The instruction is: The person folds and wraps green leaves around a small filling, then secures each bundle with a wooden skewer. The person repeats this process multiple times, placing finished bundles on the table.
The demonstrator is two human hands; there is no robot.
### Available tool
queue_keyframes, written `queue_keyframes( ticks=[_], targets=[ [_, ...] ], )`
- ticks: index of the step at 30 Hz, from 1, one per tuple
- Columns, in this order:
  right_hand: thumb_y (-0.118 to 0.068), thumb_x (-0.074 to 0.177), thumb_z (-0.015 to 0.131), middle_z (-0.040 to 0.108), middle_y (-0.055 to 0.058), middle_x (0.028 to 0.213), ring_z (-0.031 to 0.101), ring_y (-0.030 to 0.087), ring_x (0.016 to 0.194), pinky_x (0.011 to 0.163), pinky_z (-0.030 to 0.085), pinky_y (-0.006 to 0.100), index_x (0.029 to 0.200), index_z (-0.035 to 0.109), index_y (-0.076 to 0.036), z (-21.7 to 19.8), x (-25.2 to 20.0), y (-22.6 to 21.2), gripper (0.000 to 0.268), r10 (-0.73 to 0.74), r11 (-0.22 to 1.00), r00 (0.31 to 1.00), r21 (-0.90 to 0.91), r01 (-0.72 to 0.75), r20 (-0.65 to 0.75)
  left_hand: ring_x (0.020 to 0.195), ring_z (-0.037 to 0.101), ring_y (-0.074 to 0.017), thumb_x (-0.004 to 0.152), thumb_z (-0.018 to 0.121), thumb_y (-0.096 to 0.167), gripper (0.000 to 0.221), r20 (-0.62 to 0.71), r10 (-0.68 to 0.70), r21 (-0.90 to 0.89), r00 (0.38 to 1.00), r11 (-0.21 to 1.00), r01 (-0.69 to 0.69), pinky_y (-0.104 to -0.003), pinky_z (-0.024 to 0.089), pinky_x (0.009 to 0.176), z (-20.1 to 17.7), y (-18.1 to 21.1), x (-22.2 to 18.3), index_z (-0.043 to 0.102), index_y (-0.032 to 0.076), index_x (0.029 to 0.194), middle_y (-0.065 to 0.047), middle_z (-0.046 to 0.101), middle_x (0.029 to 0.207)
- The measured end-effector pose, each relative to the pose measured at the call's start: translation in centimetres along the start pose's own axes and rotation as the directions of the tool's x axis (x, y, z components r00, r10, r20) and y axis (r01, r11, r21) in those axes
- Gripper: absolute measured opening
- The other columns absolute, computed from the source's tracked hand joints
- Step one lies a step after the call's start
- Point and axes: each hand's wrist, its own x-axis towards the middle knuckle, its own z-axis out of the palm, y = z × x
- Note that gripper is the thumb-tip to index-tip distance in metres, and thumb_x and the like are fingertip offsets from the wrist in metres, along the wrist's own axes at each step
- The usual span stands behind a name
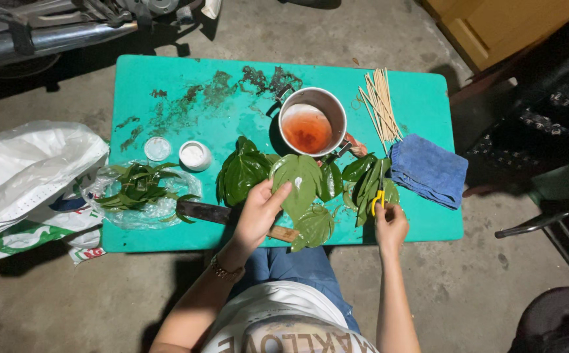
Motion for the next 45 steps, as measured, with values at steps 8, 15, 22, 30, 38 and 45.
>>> queue_keyframes(
  ticks=[8,15,22,30,38,45],
  targets=[
    [-0.023,0.092,0.078,0.066,0.012,0.075,0.061,0.022,0.064,0.063,0.049,0.036,0.094,0.069,0.001,0.3,-0.3,-1.9,0.025,-0.075,0.996,0.997,-0.056,0.073,-0.024,0.109,0.066,-0.0139,0.095,0.064,-0.008,0.044,0.036,0.03,0.026,0.999,0.999,-0.031,-0.031,0.054,0.098,0.3,1.0,-0.3,0.057,-0.007,0.138,-0.011,0.071,0.123],
    [-0.021,0.094,0.078,0.068,0.015,0.078,0.063,0.026,0.067,0.066,0.05,0.039,0.092,0.069,0.001,0.3,-0.7,-3.1,0.024,-0.155,0.981,0.987,-0.124,0.15,-0.031,0.126,0.06,-0.0173,0.088,0.068,-0.014,0.063,0.202,0.008,-0.04,0.979,0.999,0.0,-0.035,0.049,0.109,0.7,2.1,-0.8,0.045,-0.005,0.146,-0.012,0.06,0.139],
    [-0.019,0.093,0.078,0.069,0.012,0.094,0.064,0.022,0.077,0.068,0.05,0.037,0.102,0.072,-0.002,-1.7,-1.5,-9.1,0.02,-0.119,0.988,0.993,0.096,0.118,0.003,0.14,0.05,-0.0221,0.111,0.044,0.025,0.049,0.247,-0.022,-0.342,0.969,0.933,0.108,-0.039,0.037,0.121,0.0,2.2,-0.5,0.04,-0.003,0.151,-0.014,0.053,0.15],
    [-0.014,0.091,0.072,0.072,0.008,0.105,0.068,0.019,0.099,0.096,0.053,0.039,0.109,0.067,-0.002,-1.4,-3.0,-17.8,0.021,-0.221,0.304,0.64,0.675,-0.672,0.736,0.133,0.055,-0.0223,0.112,0.039,0.038,0.056,0.239,-0.129,-0.341,0.962,0.917,0.207,-0.04,0.041,0.116,-0.1,-1.1,1.5,0.046,-0.004,0.148,-0.014,0.058,0.145],
    [0.005,0.103,0.075,0.065,0.003,0.097,0.062,0.014,0.09,0.081,0.047,0.031,0.109,0.059,-0.006,-0.2,-2.4,-18.5,0.021,-0.243,0.161,0.7,0.74,-0.653,0.671,0.122,0.059,-0.012,0.108,0.055,0.014,0.04,0.207,-0.132,0.032,0.969,0.991,0.128,-0.03,0.048,0.106,1.6,-1.9,2.3,0.052,-0.003,0.143,-0.007,0.063,0.134],
    [0.007,0.086,0.069,0.071,0.008,0.101,0.065,0.012,0.088,0.081,0.051,0.025,0.111,0.057,-0.007,-1.5,-1.5,-19.7,0.031,-0.052,0.299,0.88,0.848,-0.437,0.472,0.116,0.061,-0.012,0.093,0.069,0.023,0.061,0.02,0.03,0.3,0.999,0.953,-0.035,-0.029,0.051,0.097,3.7,0.0,3.8,0.043,0.01,0.147,-0.003,0.059,0.132]
  ],
)
